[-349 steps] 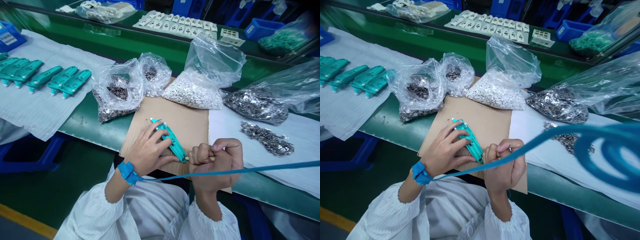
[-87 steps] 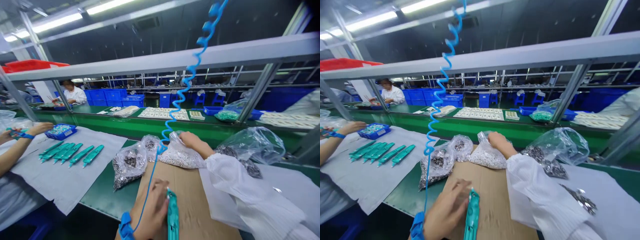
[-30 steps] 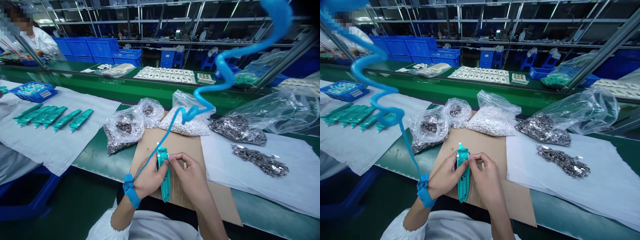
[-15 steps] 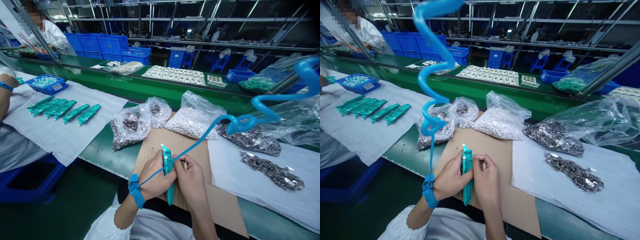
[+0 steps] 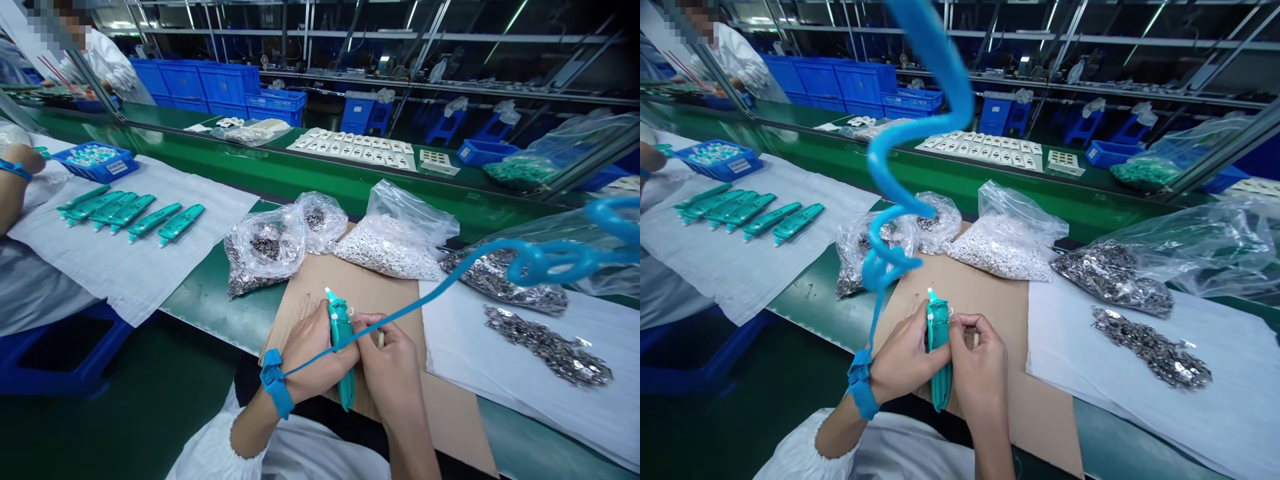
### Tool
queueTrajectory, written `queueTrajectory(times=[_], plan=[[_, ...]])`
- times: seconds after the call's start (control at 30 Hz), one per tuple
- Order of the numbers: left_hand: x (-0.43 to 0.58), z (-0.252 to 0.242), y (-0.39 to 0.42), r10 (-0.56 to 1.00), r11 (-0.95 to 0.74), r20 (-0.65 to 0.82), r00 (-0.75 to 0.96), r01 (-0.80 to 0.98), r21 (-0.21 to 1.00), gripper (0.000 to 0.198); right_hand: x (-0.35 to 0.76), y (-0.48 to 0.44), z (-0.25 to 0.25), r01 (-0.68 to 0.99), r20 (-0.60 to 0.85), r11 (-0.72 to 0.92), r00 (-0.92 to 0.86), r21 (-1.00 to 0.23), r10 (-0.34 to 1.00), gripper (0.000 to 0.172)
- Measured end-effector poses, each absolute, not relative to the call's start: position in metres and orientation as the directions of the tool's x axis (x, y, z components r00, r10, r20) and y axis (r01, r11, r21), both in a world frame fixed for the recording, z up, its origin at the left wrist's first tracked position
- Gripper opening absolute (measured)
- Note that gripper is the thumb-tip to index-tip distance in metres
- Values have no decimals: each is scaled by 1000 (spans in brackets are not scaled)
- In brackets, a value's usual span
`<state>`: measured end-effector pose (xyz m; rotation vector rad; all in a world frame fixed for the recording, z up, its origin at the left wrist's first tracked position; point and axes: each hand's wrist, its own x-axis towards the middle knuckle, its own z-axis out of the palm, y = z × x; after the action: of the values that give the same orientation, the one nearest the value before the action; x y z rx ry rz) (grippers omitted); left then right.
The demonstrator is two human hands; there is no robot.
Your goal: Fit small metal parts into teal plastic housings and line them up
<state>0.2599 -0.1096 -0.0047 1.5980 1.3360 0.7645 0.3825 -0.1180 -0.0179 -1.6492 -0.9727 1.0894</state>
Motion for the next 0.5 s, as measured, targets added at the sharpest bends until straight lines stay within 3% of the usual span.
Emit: queueTrajectory(times=[0.27, 0.5], plan=[[261, -15, -111, 967, 16, -148, 206, 533, 846, 22, 383, -121, -25, 180, -195, -253, 291, -950, 937, 35], [264, -16, -110, 982, 23, -106, 157, 456, 890, 35, 386, -120, -26, 292, -154, -246, 306, -924, 940, 37]])
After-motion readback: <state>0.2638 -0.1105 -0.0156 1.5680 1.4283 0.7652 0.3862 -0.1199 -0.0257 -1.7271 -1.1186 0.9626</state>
